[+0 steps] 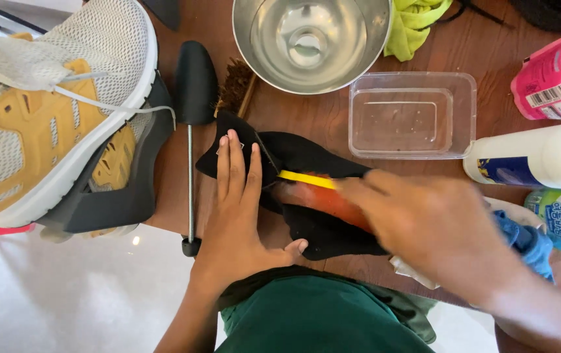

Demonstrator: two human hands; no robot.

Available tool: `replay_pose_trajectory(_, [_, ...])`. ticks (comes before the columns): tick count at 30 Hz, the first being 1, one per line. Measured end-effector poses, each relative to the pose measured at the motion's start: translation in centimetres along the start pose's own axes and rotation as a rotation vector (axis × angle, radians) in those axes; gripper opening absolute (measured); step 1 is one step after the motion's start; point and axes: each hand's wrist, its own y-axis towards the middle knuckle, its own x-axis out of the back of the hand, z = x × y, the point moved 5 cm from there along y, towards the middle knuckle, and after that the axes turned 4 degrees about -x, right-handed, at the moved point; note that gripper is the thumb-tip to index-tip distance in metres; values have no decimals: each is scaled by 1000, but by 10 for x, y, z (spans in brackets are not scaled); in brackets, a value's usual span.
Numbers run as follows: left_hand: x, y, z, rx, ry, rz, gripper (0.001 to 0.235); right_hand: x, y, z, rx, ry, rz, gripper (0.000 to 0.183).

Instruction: The person scrubs the inside of a black shoe using a yellow brush. They hold the shoe open with one hand while brushing the interior lining and insole with the other. The shoe is placed on a wooden table alongside cleaning supplies.

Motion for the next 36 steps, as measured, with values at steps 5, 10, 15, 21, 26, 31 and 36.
replay_pose_trajectory(5, [-2, -4, 2, -3, -13, -39, 130, -20, -2, 13, 150, 66, 34, 58])
replay_pose_trajectory(10, [-1, -5, 5, 13, 8, -25, 133, -15, -8, -18, -27, -209, 222, 45])
replay_pose_trajectory(15, [-1, -2, 2, 36, 2, -19, 133, -17, -1, 14, 217, 14, -17, 52])
replay_pose_trajectory(21, [-4, -2, 3, 29, 1, -49, 133, -16, -38, -31, -38, -234, 170, 76])
replay_pose_trajectory(26, [-11, 1, 3, -23, -15, -178, 122, -21, -13, -6, 88, -2, 148, 59])
replay_pose_trajectory(31, [-25, -3, 9, -68, 20, -366, 113, -26, -33, -22, 57, -94, 424, 84])
replay_pose_trajectory(36, [-30, -4, 12, -106, -36, -442, 115, -42, -10, 14, 218, 74, 131, 51])
